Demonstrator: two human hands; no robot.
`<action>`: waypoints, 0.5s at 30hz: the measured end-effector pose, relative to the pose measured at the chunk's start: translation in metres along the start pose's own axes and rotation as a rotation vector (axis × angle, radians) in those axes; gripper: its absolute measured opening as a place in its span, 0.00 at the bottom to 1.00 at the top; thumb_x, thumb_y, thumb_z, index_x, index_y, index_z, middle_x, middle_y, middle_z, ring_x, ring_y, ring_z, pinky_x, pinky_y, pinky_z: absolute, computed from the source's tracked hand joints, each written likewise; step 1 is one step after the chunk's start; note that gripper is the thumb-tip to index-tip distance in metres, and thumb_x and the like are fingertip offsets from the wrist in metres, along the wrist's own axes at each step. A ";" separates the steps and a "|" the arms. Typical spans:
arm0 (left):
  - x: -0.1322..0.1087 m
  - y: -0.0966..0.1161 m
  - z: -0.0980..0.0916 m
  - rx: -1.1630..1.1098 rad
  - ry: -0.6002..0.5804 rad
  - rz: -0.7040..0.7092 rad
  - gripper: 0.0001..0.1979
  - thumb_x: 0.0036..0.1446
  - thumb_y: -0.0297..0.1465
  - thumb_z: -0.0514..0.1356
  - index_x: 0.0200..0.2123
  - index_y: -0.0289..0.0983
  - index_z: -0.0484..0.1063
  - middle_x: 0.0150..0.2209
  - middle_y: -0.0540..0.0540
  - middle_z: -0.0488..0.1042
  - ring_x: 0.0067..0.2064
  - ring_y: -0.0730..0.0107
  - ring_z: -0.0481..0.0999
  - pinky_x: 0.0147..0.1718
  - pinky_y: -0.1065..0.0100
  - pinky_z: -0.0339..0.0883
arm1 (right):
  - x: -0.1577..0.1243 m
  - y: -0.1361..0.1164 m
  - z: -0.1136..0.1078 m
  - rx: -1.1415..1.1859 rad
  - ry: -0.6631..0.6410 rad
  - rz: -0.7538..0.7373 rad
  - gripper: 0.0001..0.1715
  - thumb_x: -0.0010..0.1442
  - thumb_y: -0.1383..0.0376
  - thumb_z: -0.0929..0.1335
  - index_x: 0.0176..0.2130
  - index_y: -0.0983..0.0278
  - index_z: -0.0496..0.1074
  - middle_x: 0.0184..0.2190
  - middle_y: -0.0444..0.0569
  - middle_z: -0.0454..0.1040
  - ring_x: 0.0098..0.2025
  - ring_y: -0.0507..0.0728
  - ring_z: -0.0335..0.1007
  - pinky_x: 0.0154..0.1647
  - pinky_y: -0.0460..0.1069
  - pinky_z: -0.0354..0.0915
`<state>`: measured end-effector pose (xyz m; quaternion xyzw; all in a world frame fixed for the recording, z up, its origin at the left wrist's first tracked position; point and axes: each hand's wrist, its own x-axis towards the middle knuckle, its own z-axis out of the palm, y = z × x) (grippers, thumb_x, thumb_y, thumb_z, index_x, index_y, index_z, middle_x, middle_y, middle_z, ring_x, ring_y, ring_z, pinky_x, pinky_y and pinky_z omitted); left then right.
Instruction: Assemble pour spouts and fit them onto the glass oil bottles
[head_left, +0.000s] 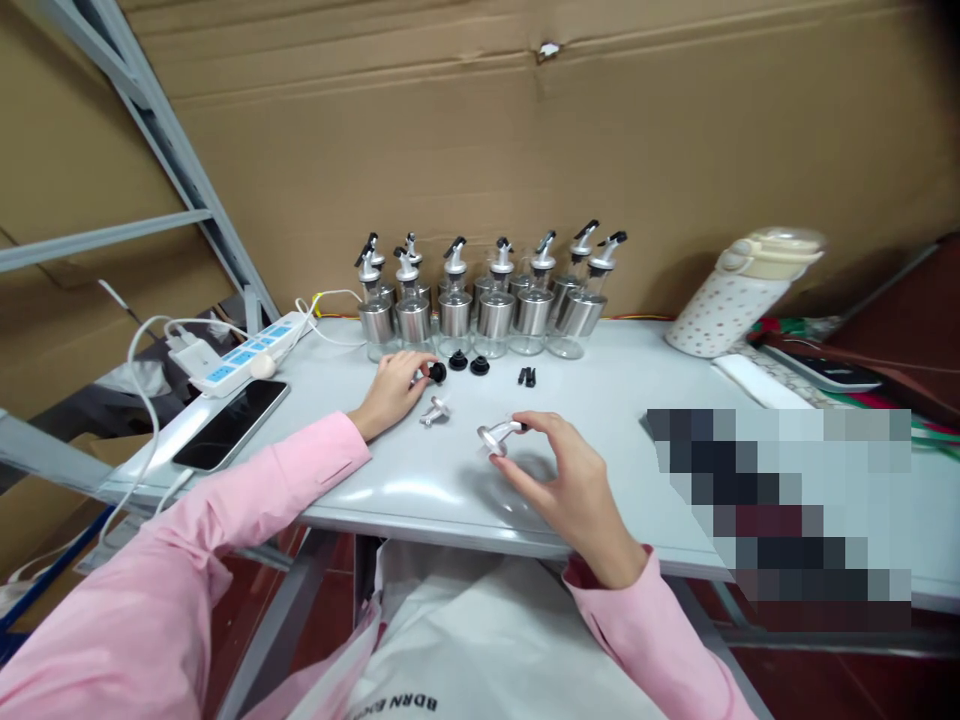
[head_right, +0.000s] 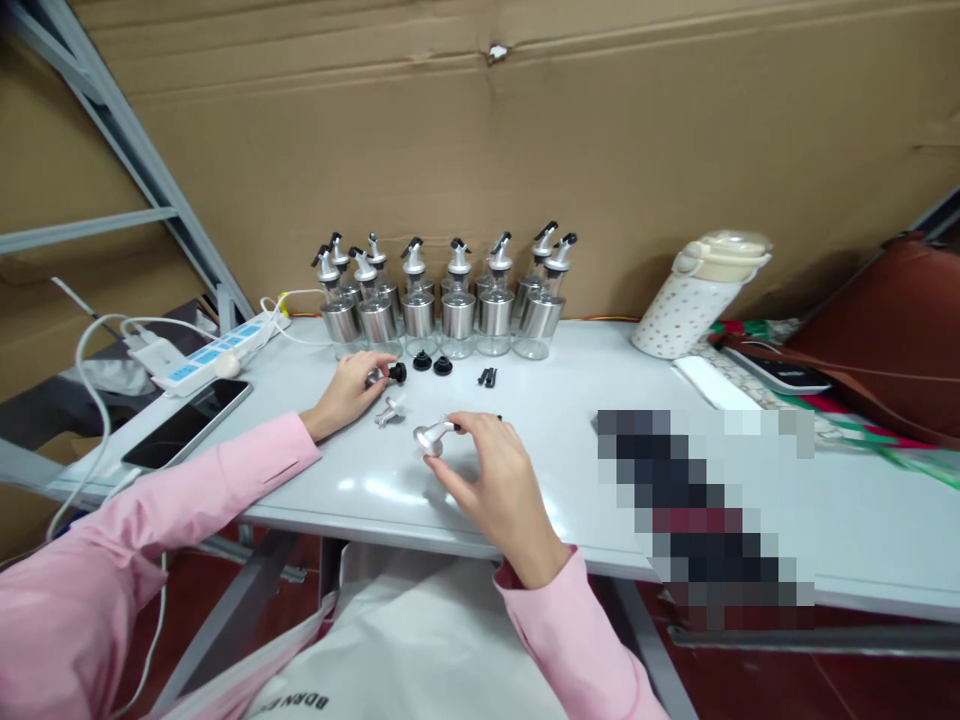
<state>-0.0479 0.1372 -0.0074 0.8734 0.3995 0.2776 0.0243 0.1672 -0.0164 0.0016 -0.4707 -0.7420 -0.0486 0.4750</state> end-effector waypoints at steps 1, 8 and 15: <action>0.000 0.000 0.000 0.010 -0.002 -0.002 0.13 0.60 0.26 0.51 0.48 0.37 0.65 0.38 0.46 0.72 0.43 0.64 0.69 0.46 0.61 0.55 | 0.000 0.000 0.000 -0.001 -0.003 -0.001 0.15 0.57 0.62 0.67 0.44 0.63 0.64 0.37 0.52 0.75 0.38 0.58 0.72 0.39 0.53 0.68; 0.000 0.012 -0.001 0.094 0.078 0.129 0.15 0.62 0.23 0.46 0.50 0.35 0.61 0.39 0.44 0.70 0.43 0.63 0.66 0.46 0.60 0.52 | -0.002 0.002 0.001 -0.035 -0.005 -0.006 0.15 0.57 0.62 0.67 0.45 0.63 0.64 0.39 0.52 0.75 0.40 0.58 0.72 0.40 0.54 0.69; -0.009 0.028 0.001 0.077 0.223 0.384 0.15 0.60 0.19 0.44 0.50 0.35 0.57 0.41 0.43 0.67 0.42 0.65 0.65 0.44 0.61 0.52 | -0.007 0.006 0.002 -0.073 0.142 -0.025 0.15 0.55 0.65 0.69 0.43 0.62 0.64 0.36 0.50 0.75 0.39 0.57 0.74 0.40 0.52 0.71</action>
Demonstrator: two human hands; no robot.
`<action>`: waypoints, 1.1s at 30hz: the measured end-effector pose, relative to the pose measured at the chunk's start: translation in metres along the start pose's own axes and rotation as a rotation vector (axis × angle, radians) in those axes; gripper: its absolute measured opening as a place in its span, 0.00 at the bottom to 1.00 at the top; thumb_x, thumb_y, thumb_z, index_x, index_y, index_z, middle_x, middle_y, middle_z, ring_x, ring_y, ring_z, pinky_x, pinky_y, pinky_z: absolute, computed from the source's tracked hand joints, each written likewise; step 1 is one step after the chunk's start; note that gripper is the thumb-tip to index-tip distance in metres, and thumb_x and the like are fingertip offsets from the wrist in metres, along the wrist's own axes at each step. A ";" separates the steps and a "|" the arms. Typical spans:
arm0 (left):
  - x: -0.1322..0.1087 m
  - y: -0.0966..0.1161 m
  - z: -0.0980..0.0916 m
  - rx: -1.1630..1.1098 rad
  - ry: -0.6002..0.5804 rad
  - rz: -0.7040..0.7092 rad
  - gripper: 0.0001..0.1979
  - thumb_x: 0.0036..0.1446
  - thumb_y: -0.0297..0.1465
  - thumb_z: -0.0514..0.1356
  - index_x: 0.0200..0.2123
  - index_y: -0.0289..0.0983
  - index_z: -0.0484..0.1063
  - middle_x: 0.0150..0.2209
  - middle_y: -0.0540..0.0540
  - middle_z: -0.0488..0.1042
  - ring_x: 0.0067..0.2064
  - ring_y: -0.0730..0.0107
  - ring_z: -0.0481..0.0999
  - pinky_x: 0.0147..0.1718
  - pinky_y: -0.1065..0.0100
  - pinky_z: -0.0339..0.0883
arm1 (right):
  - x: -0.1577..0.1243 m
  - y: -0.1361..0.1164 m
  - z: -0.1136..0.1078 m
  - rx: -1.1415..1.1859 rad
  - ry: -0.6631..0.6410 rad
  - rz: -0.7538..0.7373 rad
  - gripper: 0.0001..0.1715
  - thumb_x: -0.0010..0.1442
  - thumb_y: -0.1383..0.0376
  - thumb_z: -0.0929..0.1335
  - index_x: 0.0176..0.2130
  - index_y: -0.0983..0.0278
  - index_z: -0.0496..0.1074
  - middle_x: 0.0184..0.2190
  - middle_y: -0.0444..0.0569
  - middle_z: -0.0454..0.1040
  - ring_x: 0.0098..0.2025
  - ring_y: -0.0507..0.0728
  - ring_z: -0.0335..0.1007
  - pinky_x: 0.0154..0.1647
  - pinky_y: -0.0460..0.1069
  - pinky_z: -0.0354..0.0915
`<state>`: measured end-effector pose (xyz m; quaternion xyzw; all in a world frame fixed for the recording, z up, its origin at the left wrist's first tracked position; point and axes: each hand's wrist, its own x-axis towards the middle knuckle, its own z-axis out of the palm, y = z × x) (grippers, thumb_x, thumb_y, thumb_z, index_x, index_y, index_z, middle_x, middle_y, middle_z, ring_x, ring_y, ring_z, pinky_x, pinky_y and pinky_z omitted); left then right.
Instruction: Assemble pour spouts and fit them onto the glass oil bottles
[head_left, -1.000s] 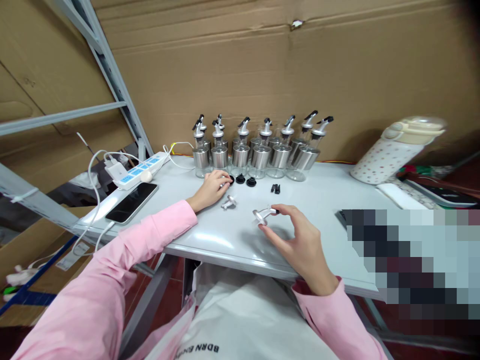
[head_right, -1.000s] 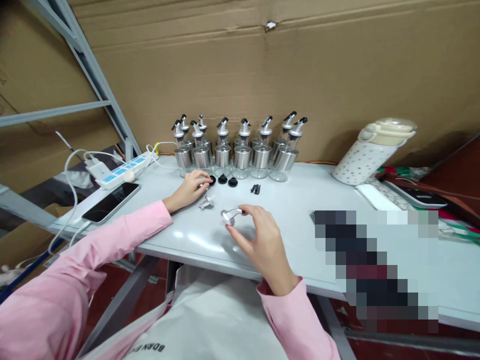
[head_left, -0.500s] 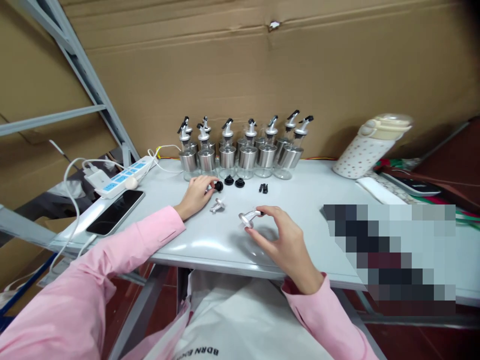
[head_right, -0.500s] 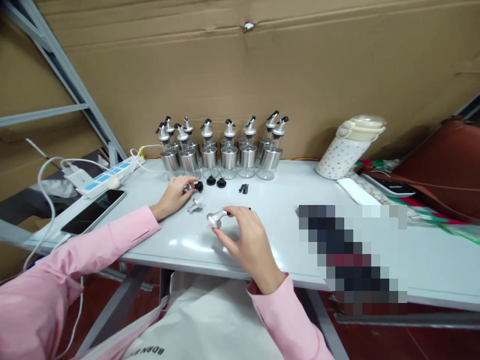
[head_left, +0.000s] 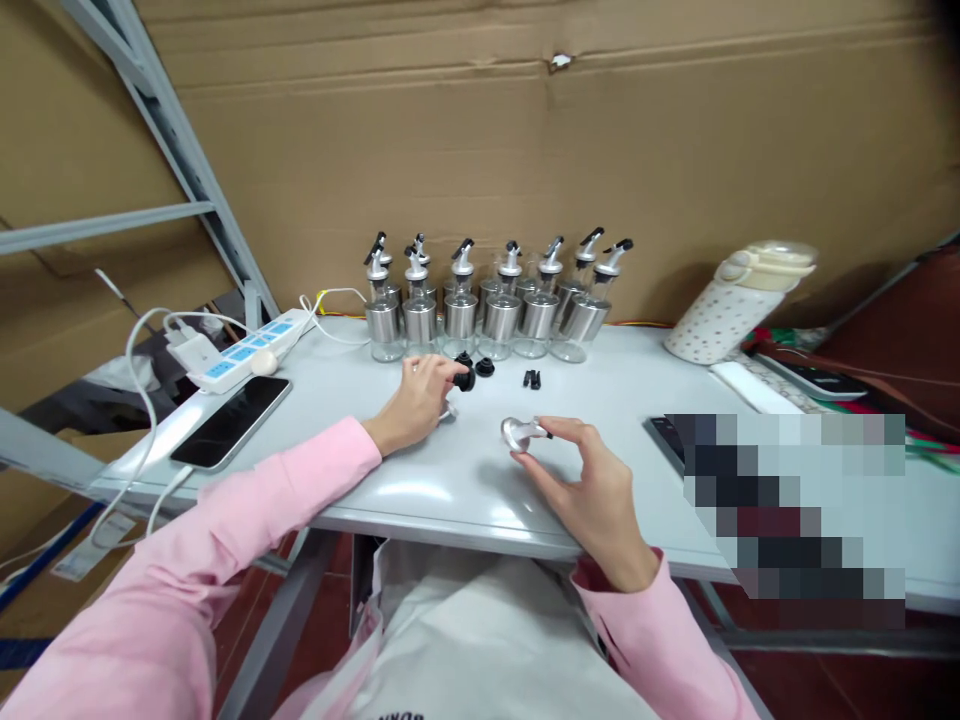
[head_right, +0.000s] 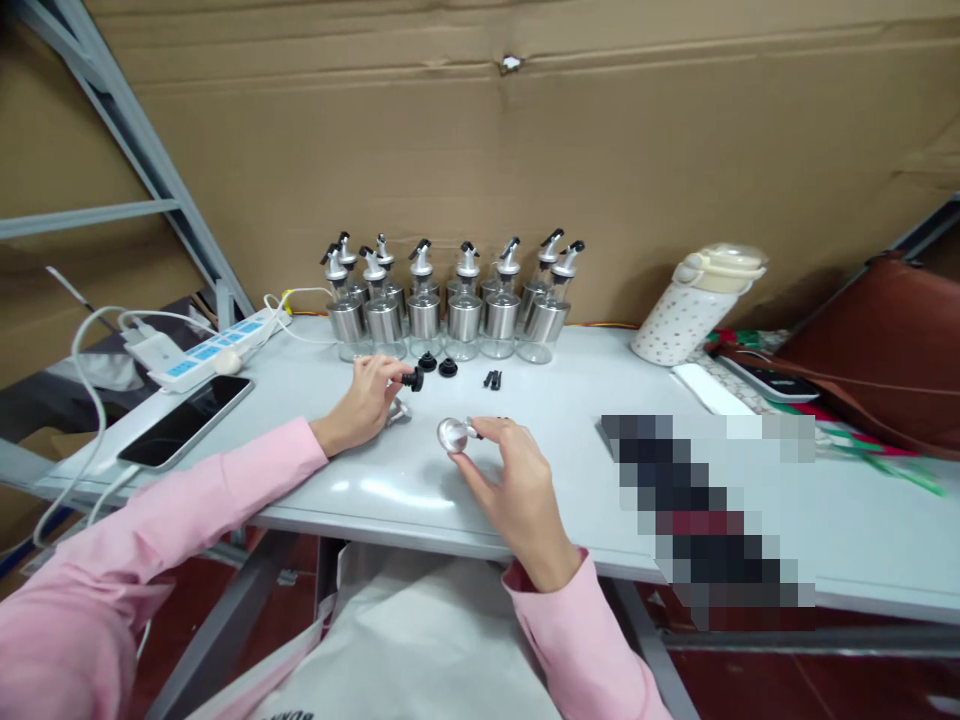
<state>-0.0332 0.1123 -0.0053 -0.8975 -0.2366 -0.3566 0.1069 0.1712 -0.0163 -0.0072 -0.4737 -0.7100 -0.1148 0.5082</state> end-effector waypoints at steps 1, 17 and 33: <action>0.000 0.004 0.000 0.000 0.012 0.058 0.16 0.60 0.19 0.43 0.50 0.35 0.56 0.41 0.43 0.67 0.42 0.65 0.65 0.44 0.61 0.52 | -0.001 0.000 0.000 -0.012 0.031 0.016 0.15 0.54 0.65 0.70 0.42 0.62 0.64 0.35 0.50 0.75 0.38 0.57 0.74 0.39 0.52 0.72; -0.004 0.068 0.000 -0.846 0.019 -0.155 0.11 0.66 0.32 0.44 0.51 0.39 0.54 0.38 0.46 0.61 0.38 0.72 0.65 0.39 0.68 0.63 | -0.006 0.001 0.008 0.236 0.138 0.151 0.20 0.52 0.70 0.70 0.43 0.61 0.61 0.39 0.51 0.73 0.43 0.57 0.74 0.43 0.56 0.72; 0.000 0.050 -0.009 -0.607 -0.043 0.053 0.11 0.66 0.35 0.44 0.45 0.35 0.59 0.37 0.43 0.68 0.38 0.68 0.70 0.38 0.66 0.65 | -0.008 -0.014 0.015 0.408 0.127 0.471 0.17 0.48 0.61 0.73 0.36 0.62 0.66 0.33 0.46 0.73 0.37 0.55 0.74 0.45 0.56 0.71</action>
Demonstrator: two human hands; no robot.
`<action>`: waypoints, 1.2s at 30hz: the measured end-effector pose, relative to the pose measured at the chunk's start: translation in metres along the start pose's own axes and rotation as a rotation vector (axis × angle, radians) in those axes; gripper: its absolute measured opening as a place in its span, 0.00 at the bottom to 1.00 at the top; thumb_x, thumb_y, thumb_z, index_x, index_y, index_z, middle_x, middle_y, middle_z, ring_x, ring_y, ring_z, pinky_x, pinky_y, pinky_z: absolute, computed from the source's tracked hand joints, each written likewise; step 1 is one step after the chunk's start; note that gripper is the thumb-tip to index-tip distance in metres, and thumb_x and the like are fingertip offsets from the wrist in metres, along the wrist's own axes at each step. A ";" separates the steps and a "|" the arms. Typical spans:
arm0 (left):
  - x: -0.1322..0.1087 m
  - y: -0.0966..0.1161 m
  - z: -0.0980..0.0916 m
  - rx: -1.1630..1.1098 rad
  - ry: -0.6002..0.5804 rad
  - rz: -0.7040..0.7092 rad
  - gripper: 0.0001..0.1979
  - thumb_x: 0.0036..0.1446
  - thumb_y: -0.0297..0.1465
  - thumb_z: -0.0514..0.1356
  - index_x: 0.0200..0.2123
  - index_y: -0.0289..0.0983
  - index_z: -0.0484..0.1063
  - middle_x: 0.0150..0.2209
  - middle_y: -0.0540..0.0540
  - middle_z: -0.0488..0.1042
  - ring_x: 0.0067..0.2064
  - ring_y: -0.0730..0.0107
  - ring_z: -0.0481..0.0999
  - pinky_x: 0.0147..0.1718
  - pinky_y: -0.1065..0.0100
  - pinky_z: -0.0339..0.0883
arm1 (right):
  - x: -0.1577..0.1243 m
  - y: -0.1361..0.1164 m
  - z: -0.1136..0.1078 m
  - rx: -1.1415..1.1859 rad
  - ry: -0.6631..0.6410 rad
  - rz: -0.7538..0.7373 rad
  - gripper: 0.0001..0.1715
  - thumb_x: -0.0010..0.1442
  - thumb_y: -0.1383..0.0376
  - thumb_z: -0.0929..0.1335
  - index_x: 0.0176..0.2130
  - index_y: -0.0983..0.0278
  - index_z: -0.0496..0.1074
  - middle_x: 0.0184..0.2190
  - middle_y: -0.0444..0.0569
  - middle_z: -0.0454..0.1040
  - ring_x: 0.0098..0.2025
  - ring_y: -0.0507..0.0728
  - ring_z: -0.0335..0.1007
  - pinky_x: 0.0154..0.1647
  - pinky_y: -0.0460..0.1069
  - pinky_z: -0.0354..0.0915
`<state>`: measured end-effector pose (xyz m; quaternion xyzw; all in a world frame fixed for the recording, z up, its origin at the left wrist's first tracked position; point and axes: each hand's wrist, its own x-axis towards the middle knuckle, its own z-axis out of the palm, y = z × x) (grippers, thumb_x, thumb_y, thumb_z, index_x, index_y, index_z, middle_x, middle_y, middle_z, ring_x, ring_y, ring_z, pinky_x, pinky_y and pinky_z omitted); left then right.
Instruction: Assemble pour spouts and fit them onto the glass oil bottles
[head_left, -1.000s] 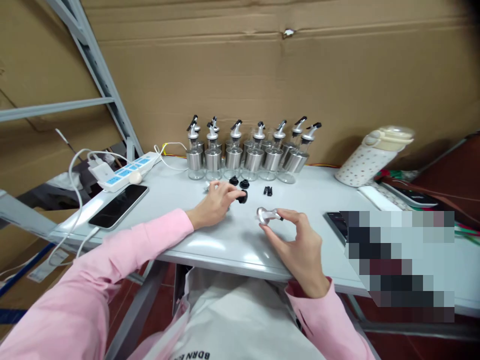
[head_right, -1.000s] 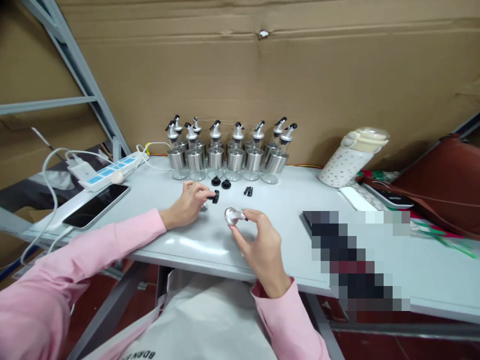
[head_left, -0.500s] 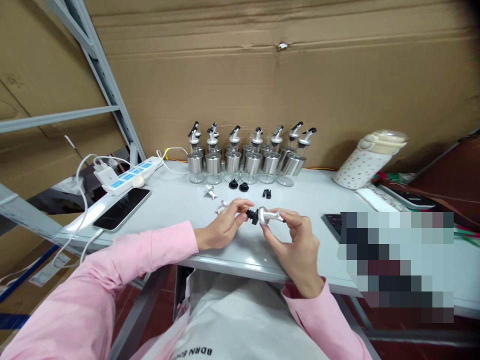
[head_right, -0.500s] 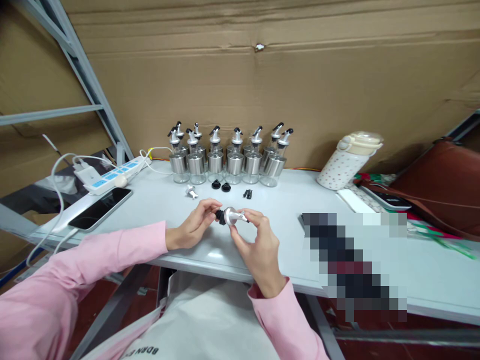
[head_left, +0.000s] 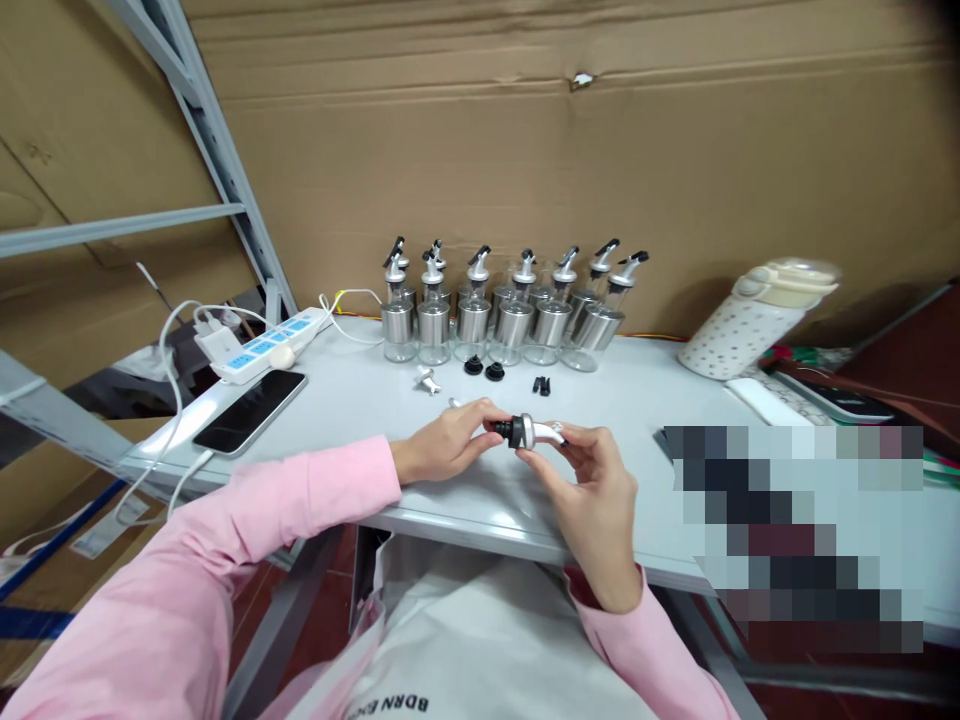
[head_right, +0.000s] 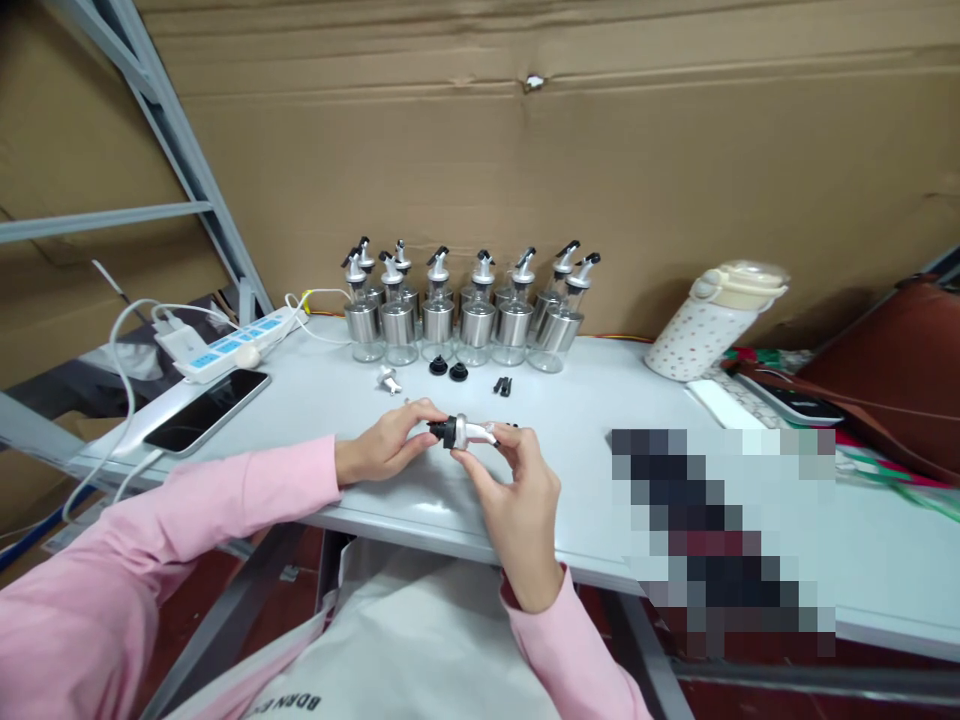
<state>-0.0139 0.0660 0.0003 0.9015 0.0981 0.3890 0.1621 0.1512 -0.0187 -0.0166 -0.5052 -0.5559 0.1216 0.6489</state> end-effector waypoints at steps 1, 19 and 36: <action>-0.001 -0.002 0.001 0.003 -0.008 -0.006 0.12 0.66 0.36 0.44 0.44 0.35 0.59 0.36 0.43 0.68 0.36 0.68 0.70 0.37 0.66 0.66 | 0.001 0.001 -0.001 -0.028 -0.022 0.011 0.17 0.48 0.60 0.73 0.36 0.62 0.67 0.32 0.46 0.73 0.37 0.55 0.73 0.45 0.56 0.71; -0.008 -0.006 0.008 0.058 -0.014 0.006 0.10 0.66 0.39 0.42 0.42 0.38 0.54 0.37 0.43 0.68 0.34 0.68 0.69 0.35 0.66 0.65 | 0.004 -0.001 -0.005 -0.052 -0.133 -0.065 0.15 0.51 0.60 0.72 0.38 0.61 0.66 0.32 0.46 0.73 0.36 0.56 0.74 0.41 0.54 0.71; -0.006 -0.004 0.007 0.117 -0.021 -0.001 0.15 0.65 0.42 0.42 0.39 0.37 0.57 0.33 0.45 0.68 0.31 0.69 0.68 0.32 0.67 0.63 | 0.005 -0.006 -0.003 -0.071 -0.195 -0.013 0.16 0.54 0.57 0.69 0.39 0.61 0.63 0.35 0.49 0.75 0.33 0.57 0.76 0.33 0.51 0.72</action>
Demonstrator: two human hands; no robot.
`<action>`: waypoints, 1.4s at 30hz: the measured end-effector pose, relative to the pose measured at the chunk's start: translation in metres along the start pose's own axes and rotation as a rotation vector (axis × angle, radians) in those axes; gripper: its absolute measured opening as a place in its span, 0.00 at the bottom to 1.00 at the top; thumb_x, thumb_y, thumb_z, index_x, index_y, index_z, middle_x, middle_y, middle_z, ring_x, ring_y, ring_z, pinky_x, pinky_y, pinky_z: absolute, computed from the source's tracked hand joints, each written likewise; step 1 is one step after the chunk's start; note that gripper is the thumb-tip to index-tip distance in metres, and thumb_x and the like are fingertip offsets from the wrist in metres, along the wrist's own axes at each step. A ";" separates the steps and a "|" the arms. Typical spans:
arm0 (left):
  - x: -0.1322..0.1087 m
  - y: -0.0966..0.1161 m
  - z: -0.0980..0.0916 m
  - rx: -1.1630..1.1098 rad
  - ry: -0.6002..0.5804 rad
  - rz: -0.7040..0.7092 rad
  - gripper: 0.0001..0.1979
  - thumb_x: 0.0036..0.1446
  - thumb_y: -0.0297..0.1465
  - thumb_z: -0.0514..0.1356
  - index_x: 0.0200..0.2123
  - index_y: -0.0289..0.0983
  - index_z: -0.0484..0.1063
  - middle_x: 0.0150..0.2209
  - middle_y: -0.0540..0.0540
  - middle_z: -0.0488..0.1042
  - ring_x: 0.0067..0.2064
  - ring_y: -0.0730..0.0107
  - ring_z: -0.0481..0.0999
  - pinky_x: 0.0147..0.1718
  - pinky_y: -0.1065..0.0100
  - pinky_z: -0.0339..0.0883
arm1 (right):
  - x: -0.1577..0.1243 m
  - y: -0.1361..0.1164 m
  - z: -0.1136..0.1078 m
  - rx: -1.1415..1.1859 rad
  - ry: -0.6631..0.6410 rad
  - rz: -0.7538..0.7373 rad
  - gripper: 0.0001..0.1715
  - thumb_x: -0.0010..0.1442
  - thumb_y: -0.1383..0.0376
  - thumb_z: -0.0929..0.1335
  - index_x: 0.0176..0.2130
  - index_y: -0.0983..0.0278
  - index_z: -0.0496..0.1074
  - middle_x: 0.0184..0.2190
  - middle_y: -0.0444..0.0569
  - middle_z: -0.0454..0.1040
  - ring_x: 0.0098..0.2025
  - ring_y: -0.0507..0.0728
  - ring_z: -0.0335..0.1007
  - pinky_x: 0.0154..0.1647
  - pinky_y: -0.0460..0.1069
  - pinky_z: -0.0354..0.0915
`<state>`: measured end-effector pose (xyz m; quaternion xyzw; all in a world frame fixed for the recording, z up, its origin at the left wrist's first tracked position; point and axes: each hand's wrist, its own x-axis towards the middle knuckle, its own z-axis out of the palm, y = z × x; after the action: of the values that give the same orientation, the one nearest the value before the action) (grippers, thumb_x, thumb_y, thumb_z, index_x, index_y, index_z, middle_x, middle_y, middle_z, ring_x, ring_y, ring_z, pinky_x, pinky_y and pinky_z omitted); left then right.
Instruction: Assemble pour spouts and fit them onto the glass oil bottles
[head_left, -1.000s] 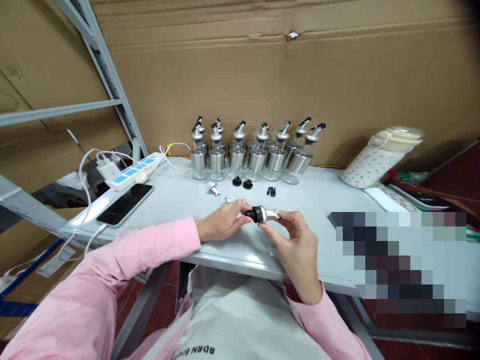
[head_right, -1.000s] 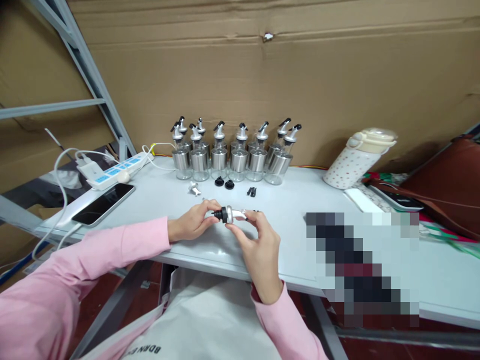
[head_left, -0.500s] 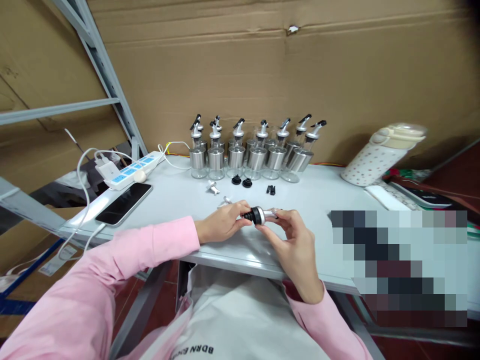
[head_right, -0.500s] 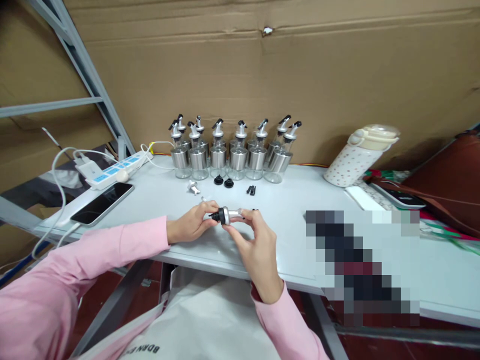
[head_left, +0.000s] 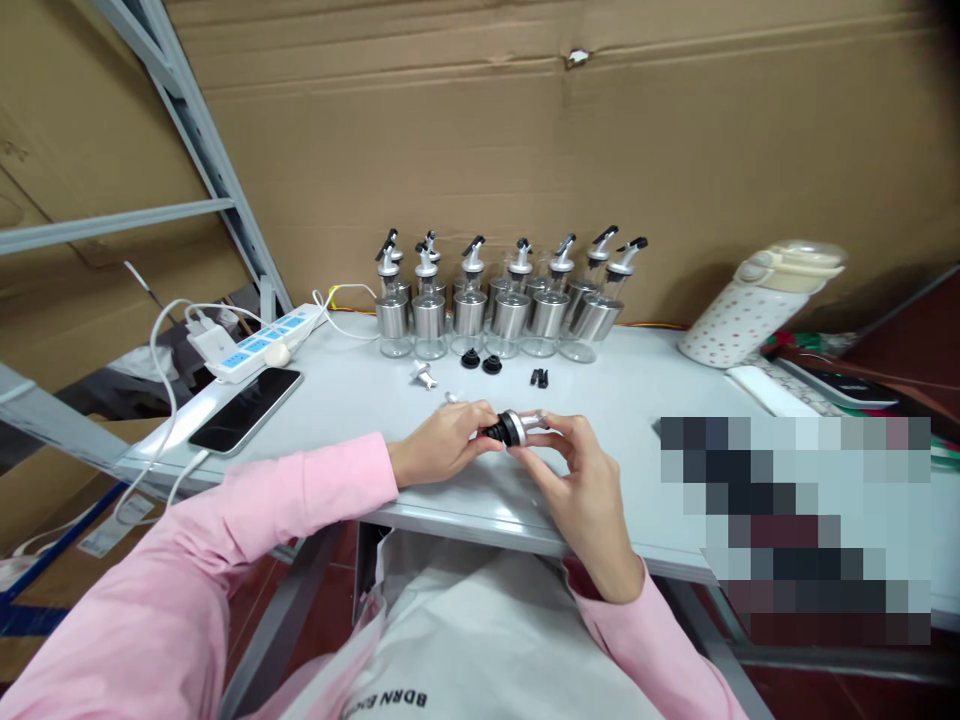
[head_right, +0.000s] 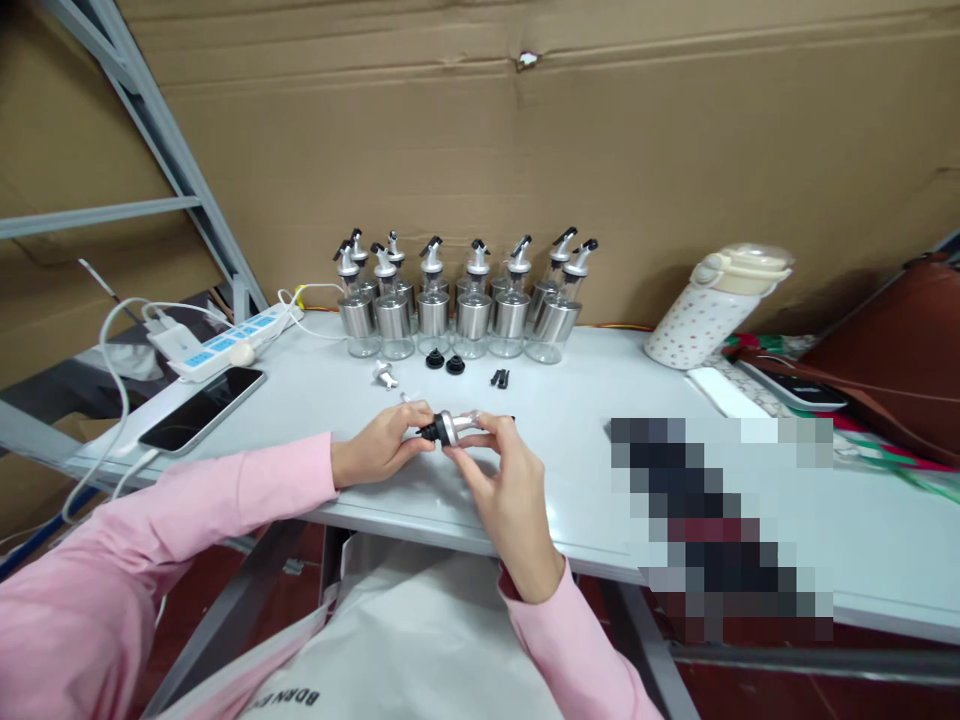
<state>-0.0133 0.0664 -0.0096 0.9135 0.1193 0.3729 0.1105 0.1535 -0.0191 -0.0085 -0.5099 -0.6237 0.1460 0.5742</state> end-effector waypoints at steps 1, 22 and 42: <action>0.000 0.000 0.000 0.011 0.003 0.004 0.15 0.65 0.42 0.42 0.39 0.37 0.57 0.32 0.45 0.69 0.31 0.69 0.67 0.32 0.67 0.63 | 0.000 -0.001 0.000 -0.010 -0.002 0.001 0.16 0.54 0.56 0.69 0.39 0.61 0.63 0.35 0.49 0.75 0.32 0.57 0.76 0.32 0.51 0.72; 0.004 -0.002 -0.004 -0.037 0.007 -0.143 0.19 0.62 0.48 0.46 0.33 0.37 0.60 0.25 0.50 0.67 0.25 0.73 0.67 0.27 0.71 0.61 | 0.003 -0.011 -0.002 -0.197 -0.244 0.107 0.19 0.60 0.54 0.62 0.41 0.64 0.72 0.22 0.45 0.75 0.22 0.53 0.70 0.27 0.46 0.64; 0.007 0.004 -0.006 -0.187 -0.079 -0.099 0.11 0.64 0.39 0.43 0.41 0.38 0.54 0.33 0.48 0.62 0.30 0.72 0.64 0.33 0.66 0.62 | 0.002 -0.013 -0.001 -0.176 -0.167 0.244 0.20 0.57 0.49 0.63 0.28 0.64 0.67 0.19 0.45 0.72 0.22 0.53 0.68 0.26 0.46 0.62</action>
<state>-0.0118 0.0658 0.0005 0.9062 0.1248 0.3401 0.2180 0.1490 -0.0239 0.0024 -0.6161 -0.6131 0.2014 0.4515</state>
